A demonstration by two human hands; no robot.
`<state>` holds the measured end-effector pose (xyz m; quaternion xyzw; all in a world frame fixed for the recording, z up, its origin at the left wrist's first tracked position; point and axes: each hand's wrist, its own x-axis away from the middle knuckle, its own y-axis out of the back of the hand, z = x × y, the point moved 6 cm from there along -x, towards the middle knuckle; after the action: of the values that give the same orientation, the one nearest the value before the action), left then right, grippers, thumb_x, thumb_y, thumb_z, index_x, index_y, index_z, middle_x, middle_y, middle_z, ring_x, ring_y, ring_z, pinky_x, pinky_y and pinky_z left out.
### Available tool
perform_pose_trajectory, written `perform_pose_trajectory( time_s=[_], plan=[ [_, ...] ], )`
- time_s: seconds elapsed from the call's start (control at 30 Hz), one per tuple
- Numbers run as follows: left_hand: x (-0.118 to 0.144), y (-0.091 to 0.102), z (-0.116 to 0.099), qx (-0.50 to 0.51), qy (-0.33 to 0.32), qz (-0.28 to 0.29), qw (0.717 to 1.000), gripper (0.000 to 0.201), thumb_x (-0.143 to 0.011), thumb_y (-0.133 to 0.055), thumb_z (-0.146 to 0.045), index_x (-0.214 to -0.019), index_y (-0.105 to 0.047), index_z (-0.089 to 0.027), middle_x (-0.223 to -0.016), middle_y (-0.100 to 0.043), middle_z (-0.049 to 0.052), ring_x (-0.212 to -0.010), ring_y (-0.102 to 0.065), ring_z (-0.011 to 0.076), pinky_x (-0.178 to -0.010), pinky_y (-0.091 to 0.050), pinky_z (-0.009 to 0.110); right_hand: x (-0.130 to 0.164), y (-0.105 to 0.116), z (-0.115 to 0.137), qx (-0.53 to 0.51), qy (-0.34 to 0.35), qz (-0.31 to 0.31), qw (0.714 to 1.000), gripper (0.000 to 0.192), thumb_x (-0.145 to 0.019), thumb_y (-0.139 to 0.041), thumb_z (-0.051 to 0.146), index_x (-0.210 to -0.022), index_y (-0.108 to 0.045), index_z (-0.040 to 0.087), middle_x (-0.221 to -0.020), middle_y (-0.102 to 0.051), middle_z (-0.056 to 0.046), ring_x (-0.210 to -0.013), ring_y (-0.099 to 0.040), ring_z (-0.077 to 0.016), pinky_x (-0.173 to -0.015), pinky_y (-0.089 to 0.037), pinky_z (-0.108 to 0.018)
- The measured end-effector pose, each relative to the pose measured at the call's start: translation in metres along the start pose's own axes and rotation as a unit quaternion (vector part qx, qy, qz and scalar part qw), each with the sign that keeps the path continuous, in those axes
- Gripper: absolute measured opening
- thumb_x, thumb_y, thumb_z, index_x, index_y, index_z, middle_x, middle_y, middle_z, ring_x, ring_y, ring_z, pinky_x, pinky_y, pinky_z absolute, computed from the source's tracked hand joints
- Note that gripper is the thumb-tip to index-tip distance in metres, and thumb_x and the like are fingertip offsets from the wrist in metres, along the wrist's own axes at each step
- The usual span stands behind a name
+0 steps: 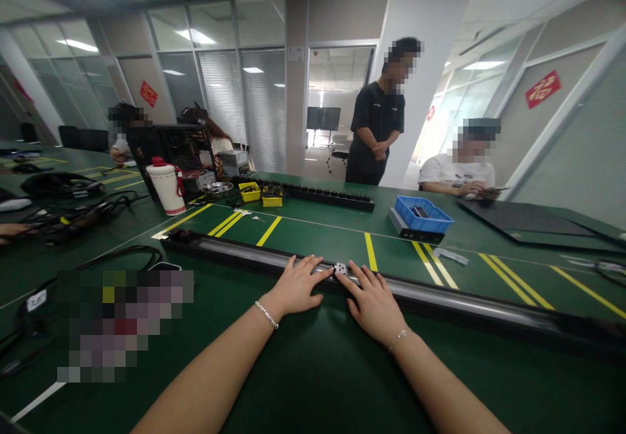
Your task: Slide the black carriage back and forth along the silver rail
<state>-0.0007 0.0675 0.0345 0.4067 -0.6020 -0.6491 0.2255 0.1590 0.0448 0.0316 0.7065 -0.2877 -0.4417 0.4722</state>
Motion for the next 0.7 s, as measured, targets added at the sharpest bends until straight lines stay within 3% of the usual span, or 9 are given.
perform_pose_trajectory(
  time_s=[0.23, 0.4, 0.53, 0.7],
  plan=[
    [-0.004, -0.001, -0.004, -0.002, 0.016, -0.008, 1.000, 0.063, -0.075, -0.059, -0.044, -0.133, -0.035, -0.041, -0.142, -0.033, 0.006, -0.131, -0.027, 0.0308, -0.102, -0.020, 0.060, 0.002, -0.002, 0.002, 0.000, -0.004, 0.008, 1.000, 0.063, -0.080, -0.047, 0.024, -0.138, -0.029, 0.040, -0.149, -0.022, -0.002, -0.132, -0.026, -0.0294, -0.101, -0.025, -0.049],
    [-0.003, 0.000, -0.007, -0.016, 0.003, -0.022, 1.000, 0.064, -0.074, -0.060, -0.044, -0.134, -0.036, -0.039, -0.141, -0.033, 0.006, -0.130, -0.028, 0.0309, -0.105, -0.017, 0.057, 0.000, 0.004, 0.007, 0.000, 0.011, -0.022, 1.000, 0.059, -0.079, -0.047, 0.020, -0.135, -0.038, 0.035, -0.152, -0.010, 0.000, -0.136, -0.012, -0.0291, -0.102, -0.026, -0.047],
    [-0.001, 0.000, -0.009, -0.023, -0.005, -0.028, 0.999, 0.068, -0.073, -0.062, -0.042, -0.134, -0.035, -0.034, -0.141, -0.034, 0.008, -0.131, -0.027, 0.0302, -0.106, -0.017, 0.055, -0.002, 0.006, 0.011, 0.009, 0.041, -0.019, 0.999, 0.053, -0.079, -0.043, 0.019, -0.131, -0.044, 0.028, -0.151, -0.015, 0.002, -0.136, -0.014, -0.0245, -0.103, -0.025, -0.046],
    [-0.001, -0.001, -0.009, -0.024, -0.004, -0.030, 0.999, 0.068, -0.071, -0.063, -0.043, -0.133, -0.037, -0.032, -0.143, -0.032, 0.008, -0.131, -0.026, 0.0304, -0.106, -0.016, 0.054, -0.002, 0.006, 0.010, 0.006, 0.031, -0.017, 0.999, 0.048, -0.079, -0.041, 0.017, -0.126, -0.049, 0.024, -0.149, -0.024, 0.000, -0.134, -0.021, -0.0238, -0.102, -0.027, -0.044]
  ],
)
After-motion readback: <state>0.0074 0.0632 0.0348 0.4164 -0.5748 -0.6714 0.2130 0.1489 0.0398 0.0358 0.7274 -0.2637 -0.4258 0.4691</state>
